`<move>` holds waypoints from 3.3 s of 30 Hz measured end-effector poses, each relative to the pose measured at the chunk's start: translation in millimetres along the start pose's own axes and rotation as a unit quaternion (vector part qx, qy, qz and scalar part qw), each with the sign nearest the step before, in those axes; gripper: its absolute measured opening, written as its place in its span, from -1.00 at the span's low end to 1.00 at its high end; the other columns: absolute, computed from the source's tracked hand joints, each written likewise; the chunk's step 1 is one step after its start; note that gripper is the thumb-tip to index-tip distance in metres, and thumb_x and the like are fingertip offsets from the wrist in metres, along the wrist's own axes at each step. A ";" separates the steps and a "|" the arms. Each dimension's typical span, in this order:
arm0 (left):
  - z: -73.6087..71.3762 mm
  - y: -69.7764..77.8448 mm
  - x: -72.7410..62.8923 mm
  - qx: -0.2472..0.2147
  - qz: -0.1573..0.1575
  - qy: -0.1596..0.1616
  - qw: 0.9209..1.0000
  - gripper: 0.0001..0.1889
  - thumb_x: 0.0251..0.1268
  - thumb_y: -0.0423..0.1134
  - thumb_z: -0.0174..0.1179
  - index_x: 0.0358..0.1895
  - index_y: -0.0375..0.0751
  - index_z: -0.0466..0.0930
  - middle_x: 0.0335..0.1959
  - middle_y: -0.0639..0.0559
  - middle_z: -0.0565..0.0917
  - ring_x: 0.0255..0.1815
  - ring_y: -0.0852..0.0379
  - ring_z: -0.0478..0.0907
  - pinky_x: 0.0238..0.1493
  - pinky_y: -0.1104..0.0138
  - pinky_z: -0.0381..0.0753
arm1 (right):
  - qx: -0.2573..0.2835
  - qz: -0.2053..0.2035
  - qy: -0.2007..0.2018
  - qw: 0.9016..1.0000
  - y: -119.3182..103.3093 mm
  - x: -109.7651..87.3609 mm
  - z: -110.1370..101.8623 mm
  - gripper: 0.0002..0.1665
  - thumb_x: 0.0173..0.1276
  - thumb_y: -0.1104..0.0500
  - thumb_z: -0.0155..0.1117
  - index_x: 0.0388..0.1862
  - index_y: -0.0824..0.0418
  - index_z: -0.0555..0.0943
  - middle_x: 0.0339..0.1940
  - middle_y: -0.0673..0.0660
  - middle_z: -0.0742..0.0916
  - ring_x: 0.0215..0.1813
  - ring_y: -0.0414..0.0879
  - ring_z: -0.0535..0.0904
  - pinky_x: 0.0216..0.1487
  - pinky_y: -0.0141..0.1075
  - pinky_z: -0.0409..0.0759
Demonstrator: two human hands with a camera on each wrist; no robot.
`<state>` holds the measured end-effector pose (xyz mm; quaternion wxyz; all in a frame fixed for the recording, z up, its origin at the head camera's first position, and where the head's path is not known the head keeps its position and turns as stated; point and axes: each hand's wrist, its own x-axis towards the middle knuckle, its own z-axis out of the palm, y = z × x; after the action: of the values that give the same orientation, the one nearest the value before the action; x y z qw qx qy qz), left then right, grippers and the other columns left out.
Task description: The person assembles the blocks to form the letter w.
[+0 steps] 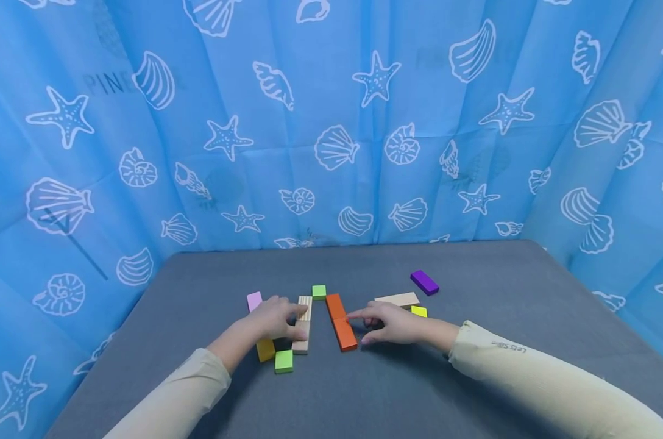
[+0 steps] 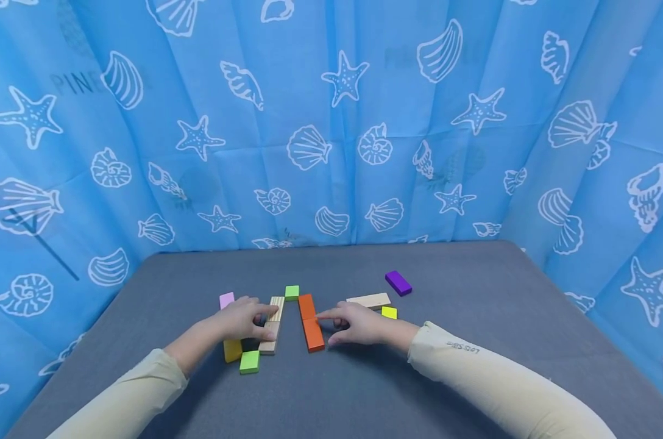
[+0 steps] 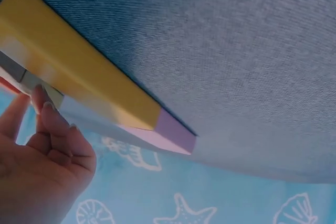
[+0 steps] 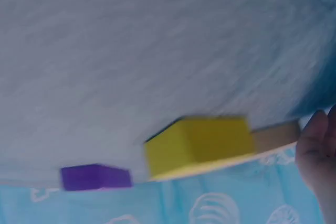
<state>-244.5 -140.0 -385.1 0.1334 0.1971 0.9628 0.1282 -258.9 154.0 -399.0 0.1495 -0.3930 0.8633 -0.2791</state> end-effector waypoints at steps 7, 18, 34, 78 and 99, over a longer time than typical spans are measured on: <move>7.8 16.6 10.0 0.080 0.020 0.060 0.995 -0.27 0.15 0.23 0.28 0.36 -0.03 0.45 -0.02 -0.12 0.57 -0.17 0.04 0.39 -0.12 0.14 0.44 | -0.002 0.004 0.090 0.996 13.1 -23.4 -32.0 -0.64 0.33 0.22 0.32 0.06 0.35 0.63 -0.29 0.03 0.61 -0.24 -0.16 0.49 -0.22 -0.29 0.52; 22.0 56.5 34.0 0.150 -0.008 0.076 0.986 -0.12 0.07 0.47 0.13 0.41 0.05 0.38 -0.14 -0.12 0.53 -0.24 0.02 0.35 -0.19 0.21 0.42 | -0.055 0.113 0.099 0.987 40.4 -55.6 -49.7 -0.59 0.20 0.21 0.44 -0.05 0.44 0.61 -0.29 0.12 0.59 -0.19 0.02 0.51 -0.15 -0.09 0.51; 27.9 64.2 41.9 0.134 -0.020 0.073 0.988 -0.18 0.02 0.40 0.25 0.33 0.02 0.48 -0.16 -0.14 0.56 -0.27 0.02 0.35 -0.21 0.21 0.41 | 0.014 0.191 0.111 0.975 41.5 -58.6 -38.1 -0.79 0.14 0.29 0.47 -0.35 0.34 0.59 -0.45 0.04 0.60 -0.37 -0.10 0.45 -0.31 -0.23 0.47; 25.5 62.7 38.6 0.116 -0.015 0.081 0.990 -0.20 0.01 0.37 0.29 0.29 -0.02 0.53 -0.11 -0.15 0.60 -0.22 -0.02 0.40 -0.01 0.08 0.47 | 0.197 0.244 0.064 0.947 -32.7 -19.5 16.7 -0.83 0.19 0.35 0.42 -0.21 0.26 0.75 -0.40 0.01 0.62 -0.33 -0.12 0.44 -0.31 -0.31 0.41; 24.9 63.8 40.2 0.109 -0.014 0.072 0.991 -0.19 0.03 0.38 0.26 0.30 -0.04 0.53 -0.05 -0.17 0.60 -0.16 -0.06 0.43 0.08 0.03 0.45 | 0.223 0.287 0.053 0.930 -27.6 -20.2 6.0 -0.77 0.23 0.26 0.41 -0.11 0.18 0.73 -0.35 0.04 0.62 -0.34 -0.09 0.47 -0.35 -0.29 0.40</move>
<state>-250.5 -61.7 -397.5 0.0432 0.1875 0.9807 0.0346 -226.5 152.4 -386.5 0.2609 -0.0694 0.8616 -0.4298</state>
